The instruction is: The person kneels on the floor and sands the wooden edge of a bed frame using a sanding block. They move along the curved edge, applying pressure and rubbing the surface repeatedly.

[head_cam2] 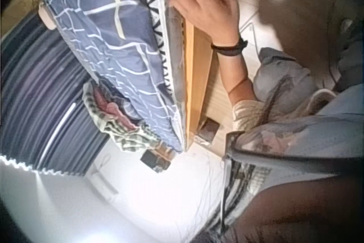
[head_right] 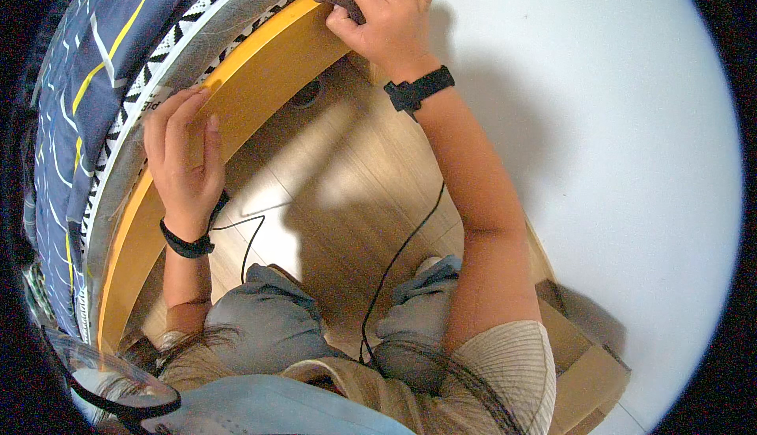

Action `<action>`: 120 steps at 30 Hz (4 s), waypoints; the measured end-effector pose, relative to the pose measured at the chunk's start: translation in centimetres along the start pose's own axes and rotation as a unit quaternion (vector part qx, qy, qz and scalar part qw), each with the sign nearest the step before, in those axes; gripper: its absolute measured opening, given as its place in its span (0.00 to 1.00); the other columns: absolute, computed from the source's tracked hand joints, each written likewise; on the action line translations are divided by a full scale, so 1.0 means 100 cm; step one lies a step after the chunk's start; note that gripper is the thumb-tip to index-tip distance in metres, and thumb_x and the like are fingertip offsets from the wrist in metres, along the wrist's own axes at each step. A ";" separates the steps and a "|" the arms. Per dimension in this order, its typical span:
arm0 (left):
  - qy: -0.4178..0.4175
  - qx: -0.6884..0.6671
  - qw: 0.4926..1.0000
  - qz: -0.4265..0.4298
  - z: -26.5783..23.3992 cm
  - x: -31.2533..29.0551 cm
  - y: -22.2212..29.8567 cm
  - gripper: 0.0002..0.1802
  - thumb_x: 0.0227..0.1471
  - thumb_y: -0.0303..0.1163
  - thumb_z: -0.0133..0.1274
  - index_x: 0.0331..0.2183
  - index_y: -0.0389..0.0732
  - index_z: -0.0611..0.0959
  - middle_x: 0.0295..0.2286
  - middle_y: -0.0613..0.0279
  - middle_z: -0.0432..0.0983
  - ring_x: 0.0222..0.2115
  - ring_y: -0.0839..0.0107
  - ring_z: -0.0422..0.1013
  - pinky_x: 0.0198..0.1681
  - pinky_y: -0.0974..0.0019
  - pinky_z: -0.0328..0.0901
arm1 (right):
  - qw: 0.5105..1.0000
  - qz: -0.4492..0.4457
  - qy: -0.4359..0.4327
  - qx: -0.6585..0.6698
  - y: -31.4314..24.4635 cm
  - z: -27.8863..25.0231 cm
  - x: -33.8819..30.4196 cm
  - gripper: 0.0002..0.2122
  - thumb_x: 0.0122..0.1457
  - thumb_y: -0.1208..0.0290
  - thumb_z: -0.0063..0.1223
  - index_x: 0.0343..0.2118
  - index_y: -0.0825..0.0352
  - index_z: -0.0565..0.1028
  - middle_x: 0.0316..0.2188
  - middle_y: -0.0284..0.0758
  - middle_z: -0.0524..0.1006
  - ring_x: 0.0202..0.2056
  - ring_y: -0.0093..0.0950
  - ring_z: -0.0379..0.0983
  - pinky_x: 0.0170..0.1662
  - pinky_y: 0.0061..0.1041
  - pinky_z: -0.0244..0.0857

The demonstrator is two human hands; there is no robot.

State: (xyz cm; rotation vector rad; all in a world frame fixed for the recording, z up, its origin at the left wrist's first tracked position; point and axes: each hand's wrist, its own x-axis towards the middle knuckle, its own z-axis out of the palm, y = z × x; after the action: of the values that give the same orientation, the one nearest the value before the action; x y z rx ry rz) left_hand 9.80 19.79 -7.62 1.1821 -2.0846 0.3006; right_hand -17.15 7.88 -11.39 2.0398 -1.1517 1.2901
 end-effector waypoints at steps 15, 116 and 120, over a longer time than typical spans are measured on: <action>0.001 0.004 1.000 0.011 0.000 0.002 -0.004 0.17 0.51 0.20 0.58 0.44 0.39 0.83 0.42 0.55 0.79 0.41 0.57 0.73 0.46 0.59 0.67 | 0.985 0.047 0.082 0.145 -0.033 0.030 -0.018 0.18 0.45 0.70 0.55 0.42 0.63 0.80 0.44 0.34 0.80 0.49 0.40 0.69 0.56 0.38 0.61; -0.187 0.024 0.979 0.077 -0.003 0.017 0.003 0.48 0.46 0.43 0.67 0.64 0.35 0.68 0.63 0.48 0.64 0.63 0.50 0.63 0.65 0.53 0.59 | 0.987 -0.137 -0.015 0.081 0.022 0.063 -0.128 0.20 0.58 0.68 0.56 0.54 0.41 0.76 0.57 0.17 0.73 0.62 0.23 0.63 0.70 0.38 0.50; -0.213 -0.010 0.974 0.075 -0.007 0.024 0.010 0.49 0.46 0.43 0.68 0.65 0.33 0.67 0.64 0.46 0.63 0.64 0.49 0.61 0.66 0.53 0.58 | 0.992 -0.040 0.030 0.119 0.029 0.041 -0.123 0.20 0.57 0.69 0.57 0.55 0.53 0.77 0.57 0.28 0.74 0.63 0.33 0.65 0.70 0.42 0.50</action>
State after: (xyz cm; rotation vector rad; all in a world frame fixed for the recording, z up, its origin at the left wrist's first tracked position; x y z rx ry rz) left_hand 8.53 19.09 -5.35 1.1548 -2.5495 0.0981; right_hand -20.02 8.25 -24.31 2.1732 -0.9177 1.4978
